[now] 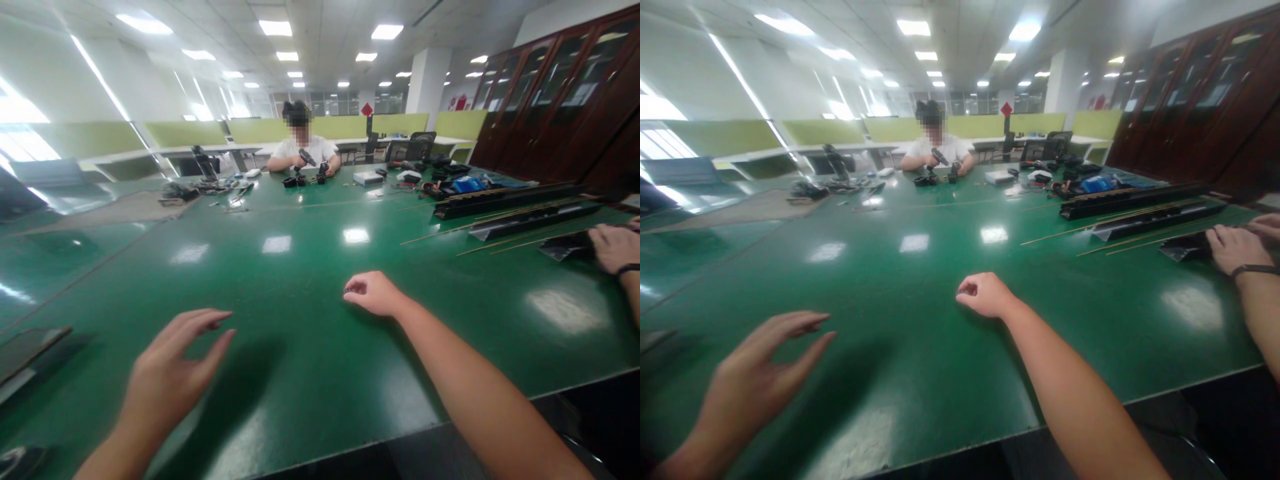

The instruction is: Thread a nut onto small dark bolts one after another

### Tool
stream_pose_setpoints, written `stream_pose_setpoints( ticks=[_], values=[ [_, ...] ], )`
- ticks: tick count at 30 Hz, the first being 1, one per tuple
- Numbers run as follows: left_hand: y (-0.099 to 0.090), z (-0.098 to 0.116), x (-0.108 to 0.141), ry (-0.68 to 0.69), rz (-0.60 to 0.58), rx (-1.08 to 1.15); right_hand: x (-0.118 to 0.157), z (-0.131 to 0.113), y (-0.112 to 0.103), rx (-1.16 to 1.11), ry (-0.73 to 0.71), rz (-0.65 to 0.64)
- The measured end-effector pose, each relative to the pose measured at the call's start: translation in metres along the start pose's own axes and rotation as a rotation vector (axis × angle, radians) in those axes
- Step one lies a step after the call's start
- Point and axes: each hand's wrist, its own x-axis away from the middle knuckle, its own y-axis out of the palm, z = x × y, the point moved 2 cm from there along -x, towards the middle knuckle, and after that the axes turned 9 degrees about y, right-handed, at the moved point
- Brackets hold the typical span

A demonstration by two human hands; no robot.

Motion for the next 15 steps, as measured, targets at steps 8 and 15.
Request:
stream_pose_setpoints(
  ticks=[8, 15],
  values=[
    [0.122, 0.083, -0.074, 0.307, -0.306, 0.361, 0.001, 0.003, 0.001, -0.149, -0.011, -0.133],
    [0.140, 0.086, -0.087, 0.394, -0.267, 0.241, -0.001, 0.007, 0.003, -0.248, 0.018, -0.229]
  ],
)
